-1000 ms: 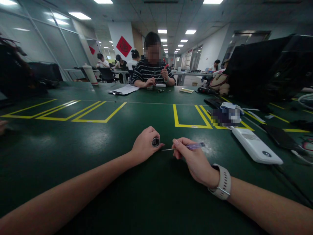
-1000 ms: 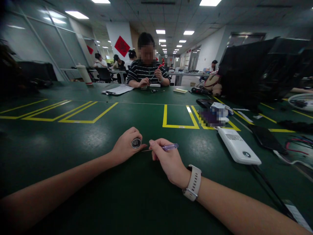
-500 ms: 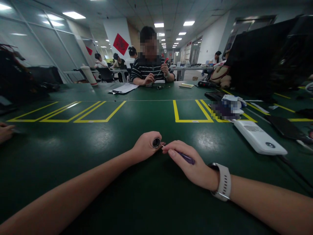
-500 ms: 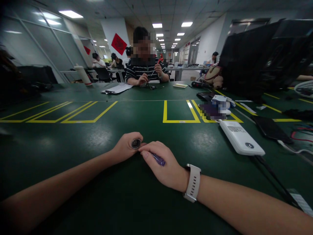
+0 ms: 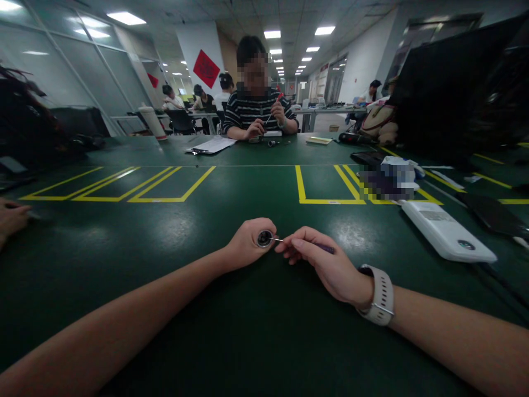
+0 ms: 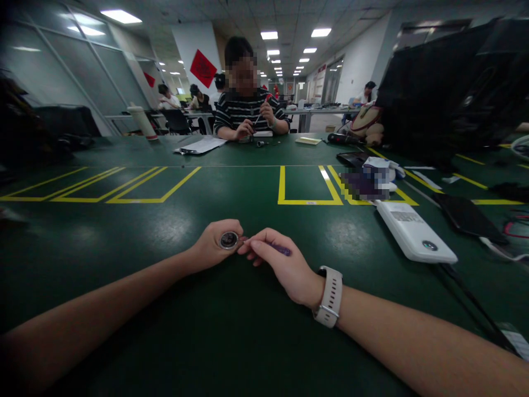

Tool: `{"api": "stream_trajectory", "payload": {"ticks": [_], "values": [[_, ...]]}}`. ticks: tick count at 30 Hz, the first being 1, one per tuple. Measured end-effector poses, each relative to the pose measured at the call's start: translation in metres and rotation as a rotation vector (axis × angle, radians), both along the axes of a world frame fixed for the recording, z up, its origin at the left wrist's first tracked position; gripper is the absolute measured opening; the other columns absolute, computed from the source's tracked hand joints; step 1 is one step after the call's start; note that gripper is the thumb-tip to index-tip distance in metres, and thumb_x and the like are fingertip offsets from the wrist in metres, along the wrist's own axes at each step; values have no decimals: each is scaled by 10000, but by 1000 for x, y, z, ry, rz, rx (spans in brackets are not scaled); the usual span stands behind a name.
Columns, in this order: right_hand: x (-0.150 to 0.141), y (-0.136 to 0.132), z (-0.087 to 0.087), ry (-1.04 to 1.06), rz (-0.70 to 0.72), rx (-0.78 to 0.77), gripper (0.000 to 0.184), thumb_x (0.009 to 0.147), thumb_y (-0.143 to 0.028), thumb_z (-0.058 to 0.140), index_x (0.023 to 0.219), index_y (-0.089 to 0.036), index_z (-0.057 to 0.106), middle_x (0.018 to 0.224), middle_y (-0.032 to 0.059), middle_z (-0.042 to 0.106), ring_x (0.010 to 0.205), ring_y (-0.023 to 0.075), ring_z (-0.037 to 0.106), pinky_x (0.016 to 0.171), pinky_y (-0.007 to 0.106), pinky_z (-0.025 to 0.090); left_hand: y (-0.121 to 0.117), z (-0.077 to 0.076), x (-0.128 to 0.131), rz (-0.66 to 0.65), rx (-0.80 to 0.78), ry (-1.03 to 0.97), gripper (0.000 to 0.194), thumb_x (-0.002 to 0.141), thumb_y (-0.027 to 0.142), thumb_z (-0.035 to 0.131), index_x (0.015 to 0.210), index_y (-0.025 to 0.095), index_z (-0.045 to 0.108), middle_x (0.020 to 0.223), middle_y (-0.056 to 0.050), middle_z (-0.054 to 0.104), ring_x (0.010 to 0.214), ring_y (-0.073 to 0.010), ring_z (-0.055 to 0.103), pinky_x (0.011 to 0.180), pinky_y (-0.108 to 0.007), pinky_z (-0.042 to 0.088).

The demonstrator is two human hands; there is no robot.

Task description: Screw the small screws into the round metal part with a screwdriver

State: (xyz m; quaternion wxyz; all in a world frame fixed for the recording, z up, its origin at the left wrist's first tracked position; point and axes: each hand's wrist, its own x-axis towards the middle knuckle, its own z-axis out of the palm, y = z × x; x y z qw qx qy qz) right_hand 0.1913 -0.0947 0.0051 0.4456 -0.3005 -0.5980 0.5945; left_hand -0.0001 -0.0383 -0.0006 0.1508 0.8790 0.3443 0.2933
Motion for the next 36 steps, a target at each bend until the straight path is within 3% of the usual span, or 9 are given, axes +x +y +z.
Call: {"api": "stream_trajectory", "payload": {"ticks": [9, 18, 21, 25, 28, 36], "values": [[-4, -11, 9, -341, -153, 279, 143, 859, -260, 509, 846, -196, 637, 886, 32, 636, 854, 168, 585, 807, 345, 453, -2, -1, 1, 73, 112, 145, 89, 755, 142, 517, 672, 169, 501, 635, 18, 506, 594, -113, 481, 559, -238, 358], [-1, 2, -2, 13, -41, -58, 193, 869, -303, 508, 917, -198, 663, 973, 47, 670, 895, 158, 597, 742, 299, 468, -2, 2, -1, -3, 18, 24, 115, 752, 145, 524, 653, 171, 472, 634, 30, 492, 572, -94, 470, 539, -219, 356], [-2, 0, -2, 4, -61, -35, 199, 873, -310, 501, 920, -199, 659, 971, 45, 668, 889, 157, 595, 740, 301, 465, -2, 2, -1, 1, 17, 19, 118, 754, 150, 524, 650, 170, 472, 631, 30, 491, 570, -92, 470, 534, -216, 356], [-1, -4, 1, -184, -127, 133, 212, 876, -325, 497, 941, -205, 659, 951, 42, 657, 863, 164, 591, 747, 327, 466, -3, 1, 0, 58, 80, 90, 94, 753, 125, 515, 670, 164, 495, 638, 18, 505, 597, -108, 489, 556, -230, 364], [-1, -6, 3, -272, -114, 161, 207, 882, -308, 487, 947, -204, 655, 940, 40, 651, 852, 161, 590, 751, 331, 464, -4, 1, 0, 71, 125, 166, 84, 751, 114, 508, 681, 160, 513, 648, 5, 518, 614, -121, 497, 573, -247, 369], [-2, 0, -1, 12, -59, -77, 179, 853, -302, 523, 869, -186, 659, 939, 50, 671, 843, 157, 592, 725, 305, 461, -3, -1, -1, 29, 82, 100, 94, 767, 139, 506, 678, 169, 507, 644, 16, 513, 594, -108, 487, 565, -236, 375]]}}
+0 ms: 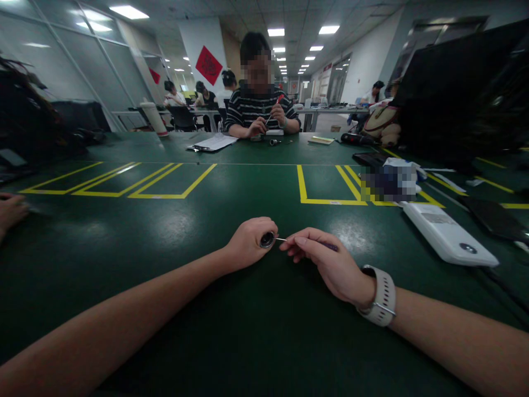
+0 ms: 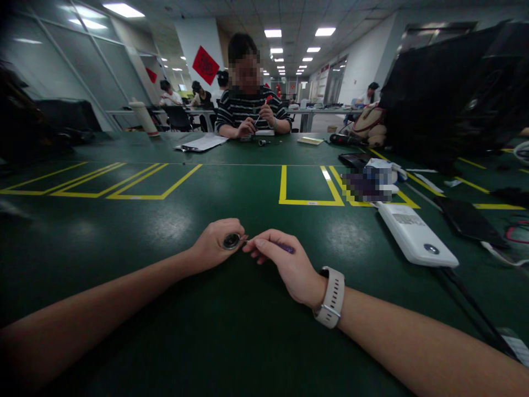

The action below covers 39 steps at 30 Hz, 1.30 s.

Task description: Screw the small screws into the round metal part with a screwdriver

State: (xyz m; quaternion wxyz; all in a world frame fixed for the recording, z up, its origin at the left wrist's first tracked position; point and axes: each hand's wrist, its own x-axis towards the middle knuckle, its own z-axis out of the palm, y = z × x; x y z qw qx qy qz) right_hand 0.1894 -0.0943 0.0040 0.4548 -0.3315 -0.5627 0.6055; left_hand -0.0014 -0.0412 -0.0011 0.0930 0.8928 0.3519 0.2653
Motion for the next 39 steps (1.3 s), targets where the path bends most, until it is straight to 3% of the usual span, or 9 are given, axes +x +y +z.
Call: {"api": "stream_trajectory", "payload": {"ticks": [4, 11, 20, 28, 35, 39], "values": [[-1, -2, 1, 29, -8, -35, 180, 855, -296, 513, 858, -190, 659, 928, 49, 671, 836, 155, 590, 720, 303, 461, 0, 1, 1, -21, -31, -45, 113, 768, 148, 508, 658, 169, 489, 632, 23, 506, 577, -100, 480, 545, -226, 366], [1, -6, 1, -235, -31, 196, 212, 883, -324, 486, 945, -209, 653, 941, 35, 642, 851, 158, 580, 740, 319, 462, 0, 0, 2, 51, 35, 21, 94, 755, 119, 517, 672, 161, 501, 642, 12, 512, 603, -115, 492, 561, -239, 364], [1, 0, 1, 34, 22, -40, 176, 867, -283, 503, 871, -187, 650, 936, 43, 660, 835, 147, 580, 721, 296, 448, 0, 0, 0, 13, 19, -32, 102, 766, 126, 518, 673, 161, 495, 631, 26, 490, 580, -98, 472, 549, -224, 352], [-1, -2, -1, -105, -19, 96, 187, 853, -319, 532, 915, -210, 671, 956, 41, 656, 855, 164, 575, 720, 310, 447, 4, -2, 1, -14, 4, -58, 119, 770, 146, 534, 659, 156, 493, 611, 32, 480, 558, -91, 460, 535, -213, 345], [1, 2, -1, 51, -12, -80, 184, 850, -272, 512, 812, -175, 663, 873, 52, 668, 811, 160, 579, 718, 310, 435, 3, -2, 1, -37, 47, 98, 89, 766, 118, 503, 683, 144, 522, 646, 4, 513, 597, -112, 483, 575, -236, 369], [2, 2, 0, 64, -6, -79, 182, 839, -269, 522, 793, -169, 667, 846, 52, 670, 798, 162, 578, 721, 315, 427, 4, -1, 2, -31, 39, 127, 92, 764, 118, 502, 677, 143, 519, 644, 4, 510, 594, -112, 483, 581, -237, 375]]}}
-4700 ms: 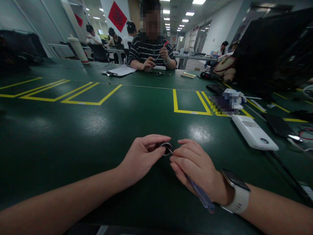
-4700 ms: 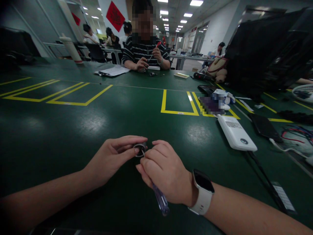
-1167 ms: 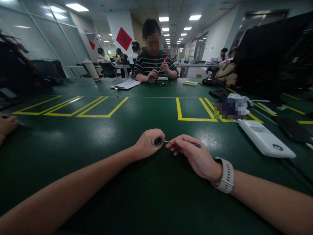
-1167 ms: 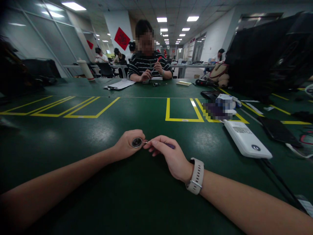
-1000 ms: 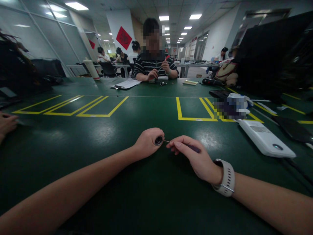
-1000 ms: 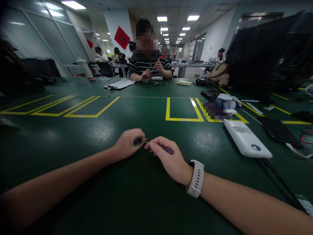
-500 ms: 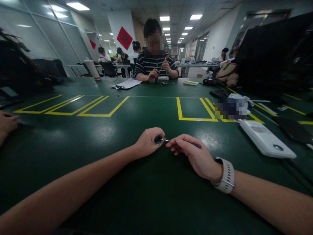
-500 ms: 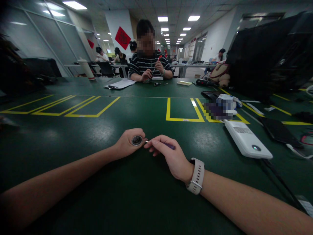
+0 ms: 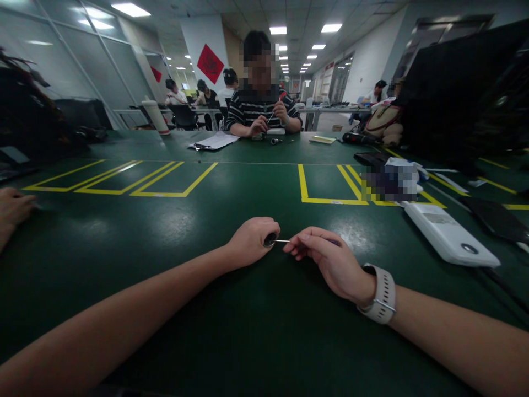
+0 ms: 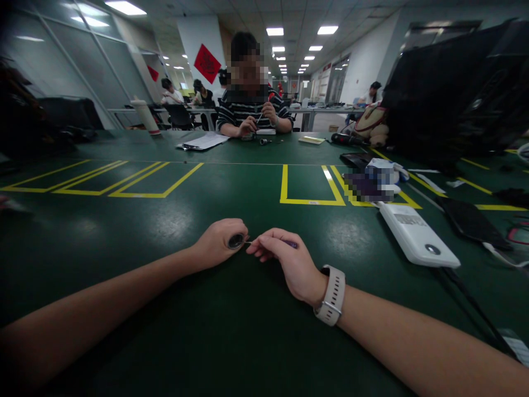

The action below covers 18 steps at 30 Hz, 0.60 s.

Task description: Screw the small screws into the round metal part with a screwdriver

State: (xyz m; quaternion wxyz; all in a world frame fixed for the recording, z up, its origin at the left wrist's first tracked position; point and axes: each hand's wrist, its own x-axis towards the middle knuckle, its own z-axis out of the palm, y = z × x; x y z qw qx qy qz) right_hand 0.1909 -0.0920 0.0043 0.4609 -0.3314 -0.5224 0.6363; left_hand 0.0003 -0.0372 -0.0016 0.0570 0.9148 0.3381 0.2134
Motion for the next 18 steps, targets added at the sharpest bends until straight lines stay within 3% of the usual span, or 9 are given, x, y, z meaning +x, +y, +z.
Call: {"api": "stream_trajectory", "payload": {"ticks": [18], "values": [[0, 1, -3, -107, -144, 75, 211, 811, -236, 491, 660, -176, 626, 663, 15, 634, 663, 143, 551, 651, 300, 408, 2, -1, -1, 60, -47, 17, 59, 728, 97, 538, 711, 153, 529, 681, 6, 529, 630, -122, 505, 590, -240, 384]]}}
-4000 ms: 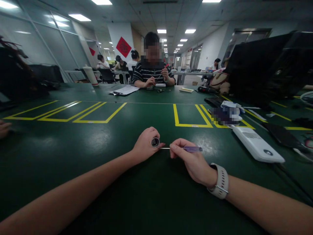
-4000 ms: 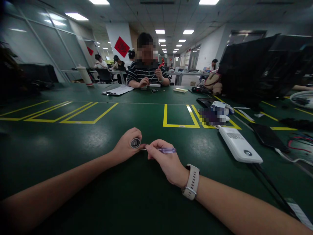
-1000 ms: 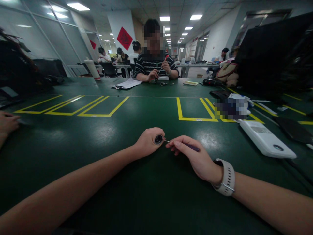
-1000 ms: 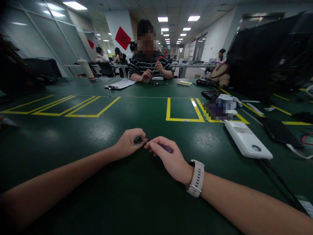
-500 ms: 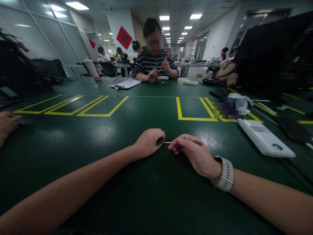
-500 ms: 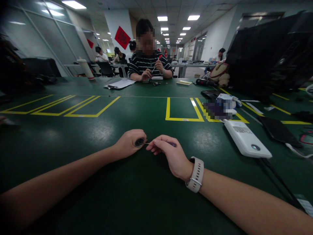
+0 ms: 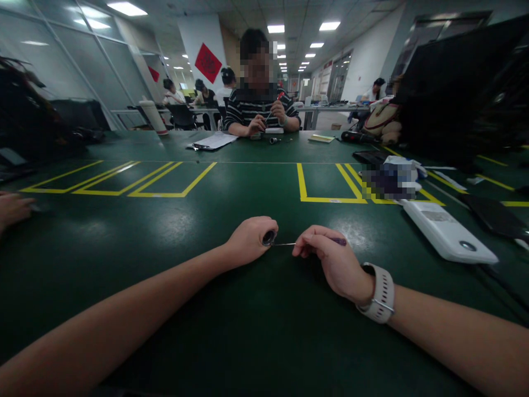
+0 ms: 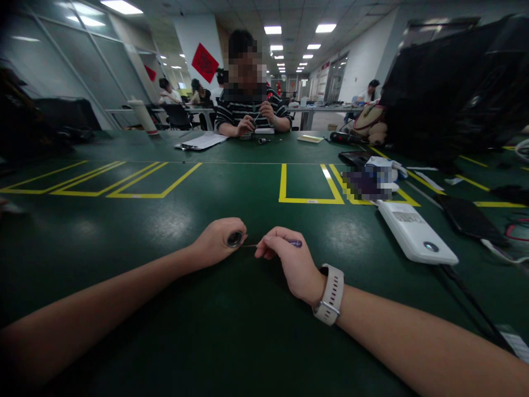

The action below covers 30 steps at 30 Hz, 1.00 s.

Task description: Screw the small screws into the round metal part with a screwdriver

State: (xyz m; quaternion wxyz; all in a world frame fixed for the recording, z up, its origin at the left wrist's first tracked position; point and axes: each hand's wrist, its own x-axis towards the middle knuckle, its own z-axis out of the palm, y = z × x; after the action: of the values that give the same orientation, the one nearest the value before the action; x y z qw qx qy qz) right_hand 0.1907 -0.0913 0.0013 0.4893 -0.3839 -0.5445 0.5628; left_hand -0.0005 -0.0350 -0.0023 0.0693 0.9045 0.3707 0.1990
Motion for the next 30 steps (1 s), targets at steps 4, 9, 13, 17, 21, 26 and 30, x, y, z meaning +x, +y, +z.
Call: {"api": "stream_trajectory", "payload": {"ticks": [4, 9, 13, 17, 21, 26, 30], "values": [[0, 0, -1, -88, 0, 4, 222, 818, -252, 491, 648, -174, 611, 638, 10, 615, 643, 141, 546, 627, 295, 403, 0, 0, 1, 13, 1, -6, 49, 770, 132, 523, 728, 152, 535, 695, -1, 542, 644, -125, 517, 600, -244, 392], [3, -1, -4, -125, 0, 94, 252, 861, -287, 467, 687, -178, 613, 659, 2, 601, 650, 137, 549, 628, 293, 414, -1, 1, 1, 40, -6, -20, 54, 770, 133, 532, 721, 154, 537, 693, 2, 549, 638, -123, 517, 594, -240, 391], [2, -4, 0, -138, 34, 155, 186, 860, -303, 501, 790, -191, 632, 772, 12, 620, 731, 147, 567, 672, 302, 444, -2, 2, 2, 58, -15, -33, 53, 755, 131, 542, 710, 157, 534, 679, 8, 548, 630, -121, 516, 577, -235, 381], [0, -8, 10, -273, 125, 175, 168, 854, -295, 526, 924, -215, 656, 911, 29, 643, 846, 168, 590, 751, 328, 460, -2, 1, 2, 59, 13, -57, 79, 765, 169, 545, 690, 161, 522, 651, 16, 529, 615, -121, 506, 567, -239, 371], [0, -8, 13, -239, 248, 160, 188, 841, -283, 552, 995, -241, 651, 1020, 29, 640, 963, 185, 584, 849, 362, 454, -3, 0, 1, 67, 16, -95, 143, 795, 225, 529, 669, 163, 501, 635, 19, 512, 592, -115, 487, 552, -238, 363], [2, -6, 5, -123, 273, 135, 239, 885, -304, 484, 1065, -260, 634, 1096, 30, 631, 1035, 194, 561, 878, 372, 437, -2, 0, 1, 123, -25, -123, 135, 776, 212, 533, 657, 168, 489, 637, 20, 517, 591, -115, 485, 533, -230, 353], [3, -9, 5, -196, 155, 213, 243, 902, -304, 451, 1072, -271, 623, 1098, 25, 617, 1048, 185, 546, 908, 372, 419, -1, 0, 1, 138, -26, -113, 74, 715, 122, 542, 679, 165, 494, 670, 9, 540, 633, -130, 508, 562, -238, 370]]}}
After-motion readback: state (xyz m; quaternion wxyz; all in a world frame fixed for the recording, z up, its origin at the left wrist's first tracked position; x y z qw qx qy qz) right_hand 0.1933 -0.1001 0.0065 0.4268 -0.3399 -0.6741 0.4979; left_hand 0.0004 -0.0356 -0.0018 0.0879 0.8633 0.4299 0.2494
